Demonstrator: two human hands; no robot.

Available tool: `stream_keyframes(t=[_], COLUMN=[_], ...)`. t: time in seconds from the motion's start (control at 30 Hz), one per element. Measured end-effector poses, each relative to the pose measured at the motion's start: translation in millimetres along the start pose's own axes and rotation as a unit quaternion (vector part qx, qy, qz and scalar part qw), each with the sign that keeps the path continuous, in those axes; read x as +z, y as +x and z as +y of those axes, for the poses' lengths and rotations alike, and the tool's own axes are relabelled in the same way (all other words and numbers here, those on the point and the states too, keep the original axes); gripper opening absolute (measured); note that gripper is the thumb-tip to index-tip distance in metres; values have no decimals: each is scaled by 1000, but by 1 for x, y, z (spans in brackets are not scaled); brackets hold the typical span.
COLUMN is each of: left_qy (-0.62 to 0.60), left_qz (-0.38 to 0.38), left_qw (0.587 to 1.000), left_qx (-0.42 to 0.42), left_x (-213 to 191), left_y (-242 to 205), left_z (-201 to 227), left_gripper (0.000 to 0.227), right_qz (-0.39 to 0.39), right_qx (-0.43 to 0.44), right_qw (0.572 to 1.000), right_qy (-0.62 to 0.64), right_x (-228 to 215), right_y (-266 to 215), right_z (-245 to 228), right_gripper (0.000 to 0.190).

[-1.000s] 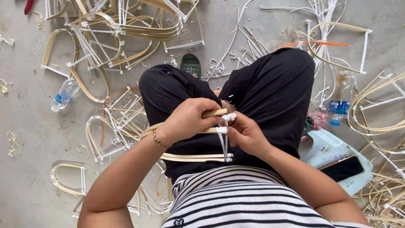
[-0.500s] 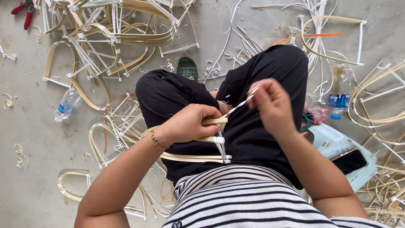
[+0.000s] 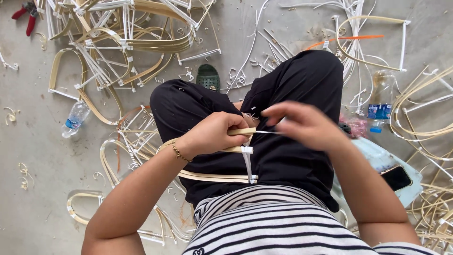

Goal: Assembling and securing curved bamboo or wood frame components using white plastic strips and zip ties.

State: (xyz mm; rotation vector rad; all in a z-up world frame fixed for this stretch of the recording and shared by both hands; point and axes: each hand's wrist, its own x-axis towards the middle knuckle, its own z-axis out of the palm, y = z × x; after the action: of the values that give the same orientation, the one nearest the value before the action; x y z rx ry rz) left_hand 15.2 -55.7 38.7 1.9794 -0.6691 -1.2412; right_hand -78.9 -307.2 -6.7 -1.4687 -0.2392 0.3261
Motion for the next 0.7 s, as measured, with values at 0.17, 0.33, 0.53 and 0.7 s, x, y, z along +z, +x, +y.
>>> stream_keyframes(t=[0.17,0.33,0.53,0.7], left_qy=[27,17,-91,-92], left_qz=[8,15,32,63], left_qw=[1000,1000,993,989], left_qx=[-15,-3,66,93], left_x=[0,-7,-11,-5], left_y=[2,-7,-16,-15], left_z=[4,4,-10,-10], left_gripper=[20,25,40,19], right_qz=[-66,-67,-33,-27], right_qx=[189,62,153,114], right_qw=[976,992,986,991], right_qy=[-81,-90,-64,-69], right_x=[52,71,74,77], right_y=[3,0,-5,-5], right_z=[28,45,36,36], right_gripper=[31,20,28,29])
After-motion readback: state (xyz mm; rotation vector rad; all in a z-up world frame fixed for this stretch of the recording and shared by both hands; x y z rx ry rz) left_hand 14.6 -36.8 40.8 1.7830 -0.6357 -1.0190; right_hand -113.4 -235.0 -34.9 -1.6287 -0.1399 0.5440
